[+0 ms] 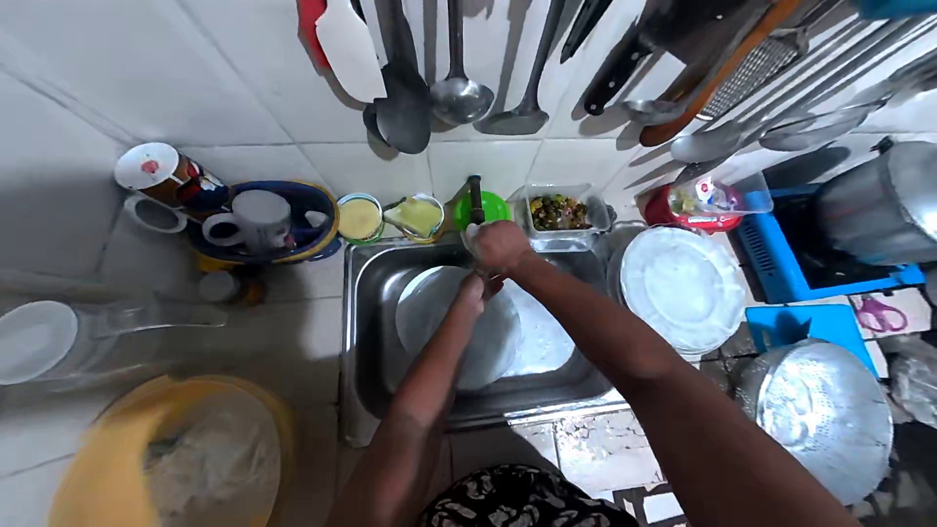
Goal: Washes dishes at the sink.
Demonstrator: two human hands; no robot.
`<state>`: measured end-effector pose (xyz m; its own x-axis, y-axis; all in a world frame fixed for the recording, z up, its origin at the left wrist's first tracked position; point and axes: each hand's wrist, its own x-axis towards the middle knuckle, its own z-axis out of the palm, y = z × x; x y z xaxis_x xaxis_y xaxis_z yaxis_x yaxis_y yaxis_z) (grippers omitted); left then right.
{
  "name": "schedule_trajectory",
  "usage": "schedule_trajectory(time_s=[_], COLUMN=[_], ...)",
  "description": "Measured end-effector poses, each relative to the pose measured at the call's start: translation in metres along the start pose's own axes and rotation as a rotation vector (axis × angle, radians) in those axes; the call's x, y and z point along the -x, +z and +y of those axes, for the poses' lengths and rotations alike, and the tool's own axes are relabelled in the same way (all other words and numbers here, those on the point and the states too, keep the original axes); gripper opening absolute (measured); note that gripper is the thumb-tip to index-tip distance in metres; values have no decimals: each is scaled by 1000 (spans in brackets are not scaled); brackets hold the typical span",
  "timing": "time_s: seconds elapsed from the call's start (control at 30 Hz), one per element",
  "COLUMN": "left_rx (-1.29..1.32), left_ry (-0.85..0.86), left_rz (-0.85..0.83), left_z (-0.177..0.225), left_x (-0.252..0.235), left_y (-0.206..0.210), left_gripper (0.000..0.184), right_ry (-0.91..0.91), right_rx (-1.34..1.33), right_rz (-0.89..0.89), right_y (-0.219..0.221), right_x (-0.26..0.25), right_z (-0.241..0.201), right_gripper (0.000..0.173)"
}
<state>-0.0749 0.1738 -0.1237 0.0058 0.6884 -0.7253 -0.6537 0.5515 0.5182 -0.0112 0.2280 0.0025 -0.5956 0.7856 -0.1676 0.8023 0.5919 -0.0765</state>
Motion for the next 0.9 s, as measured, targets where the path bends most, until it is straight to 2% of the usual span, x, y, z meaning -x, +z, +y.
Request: schedule_trajectory(time_s=[0.1,0.17,0.23,0.27,0.33,0.4,0.47,0.53,0.57,0.63,0.7,0.73,0.83,0.87,0.9], left_rx=[-69,-85,-84,-52,70,198,222,255,274,363,520,560,416,338,296], left_ry=[-1,0,-4,-2,-11,-54,-87,-78,-57,17,129,176,254,270,311], left_rz=[-66,-116,-164,-191,-239,-227,-267,-332,-325,-292,-195,-110,218,259,196], left_z=[3,3,2,0,-1,-2,-7,-15,-19,-23,-27,-26,-27,-29,-32], left_x=[-9,-15,-20,-22,-18,-14,-17,-19,-19,-15,-13,-10,3,6,11], left_y=[2,3,3,3,3,3,-4,-18,-24,-33,-33,-28,-12,-9,-10], left_gripper=[34,35,40,41,41,42,49,61,65,62,52,52,48,50,57], right_ry=[-167,-277,-351,-325,-96,278,635,907,927,842,715,671,518,469,477], right_rx=[51,48,31,-12,-362,-1024,-1722,-2235,-2346,-2376,-2342,-2235,-1880,-1807,-1799], right_rz=[-34,7,105,148,229,347,423,384,315,107,-108,-184,-203,-171,-107], right_y=[1,5,15,20,35,75,115,137,142,145,145,144,144,147,150], right_x=[-5,-7,-10,-9,5,26,29,26,24,16,3,-4,-18,-21,-24], right_z=[14,24,33,35,32,18,1,-14,-17,-19,-19,-19,-19,-18,-19], right_gripper=[36,29,35,45,52,46,38,29,27,27,40,44,39,31,29])
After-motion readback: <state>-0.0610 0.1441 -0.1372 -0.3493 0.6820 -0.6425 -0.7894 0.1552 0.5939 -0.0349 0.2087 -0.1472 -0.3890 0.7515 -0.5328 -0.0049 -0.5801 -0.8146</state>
